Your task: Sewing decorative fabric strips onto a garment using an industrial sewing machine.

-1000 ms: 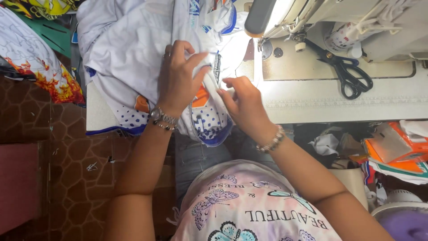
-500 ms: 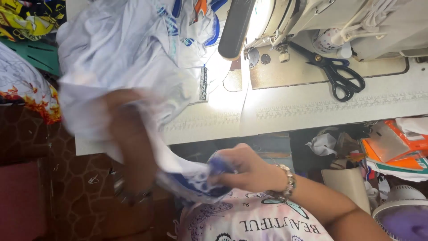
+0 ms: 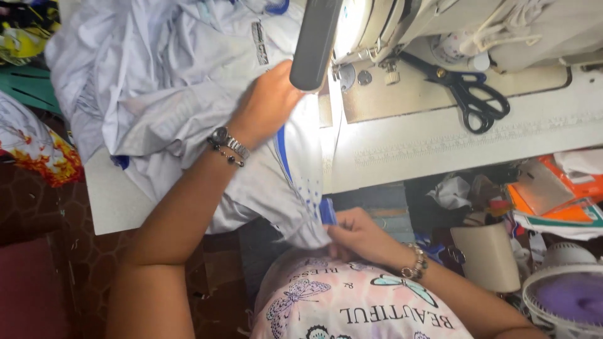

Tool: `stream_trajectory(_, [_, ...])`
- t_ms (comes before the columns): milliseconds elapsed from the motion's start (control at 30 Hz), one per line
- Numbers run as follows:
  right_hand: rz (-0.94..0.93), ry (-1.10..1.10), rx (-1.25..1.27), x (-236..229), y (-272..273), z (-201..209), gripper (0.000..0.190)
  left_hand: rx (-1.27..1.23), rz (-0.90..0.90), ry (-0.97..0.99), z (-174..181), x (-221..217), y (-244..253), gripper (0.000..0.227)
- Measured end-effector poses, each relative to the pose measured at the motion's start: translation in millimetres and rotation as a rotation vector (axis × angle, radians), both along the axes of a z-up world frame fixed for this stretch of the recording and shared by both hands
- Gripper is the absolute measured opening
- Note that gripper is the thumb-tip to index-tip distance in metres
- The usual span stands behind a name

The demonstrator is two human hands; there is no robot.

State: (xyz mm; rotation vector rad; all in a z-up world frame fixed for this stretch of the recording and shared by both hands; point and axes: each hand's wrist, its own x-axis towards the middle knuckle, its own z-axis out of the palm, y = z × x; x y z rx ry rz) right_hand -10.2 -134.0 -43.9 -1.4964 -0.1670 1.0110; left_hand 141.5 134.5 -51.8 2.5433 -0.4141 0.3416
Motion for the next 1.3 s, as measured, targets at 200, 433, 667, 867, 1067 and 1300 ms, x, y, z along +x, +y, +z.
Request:
stream_trajectory(200, [0.13,-0.892,-0.292,36,-3,31,0.022,0.036,0.049,0.202,6,-12,-30,0.015])
stream_trajectory(433, [0.171,-1.583,-0.575,102,35,25,0.05,-0.07,0.2,0.266,34,6,-33,0.031])
stream_trajectory(667, [0.208,-1.629,-0.642,104,36,25,0.049,0.072,0.09,0.246,27,-31,-11,0.04])
stream_trajectory(867, [0.196,-1.653,-0.68,101,41,24,0.044,0.087,-0.259,-0.191,1,-20,2,0.024])
stream_trajectory(1067, [-0.162,-1.409,-0.425,102,28,3,0.039,0.329,-0.284,-0.242,-3,-33,-10,0.022])
stream_trajectory(1300, [-0.356,-0.889,-0.242,116,14,10,0.005,0.274,-0.193,-0.033,-7,-61,-17,0.048])
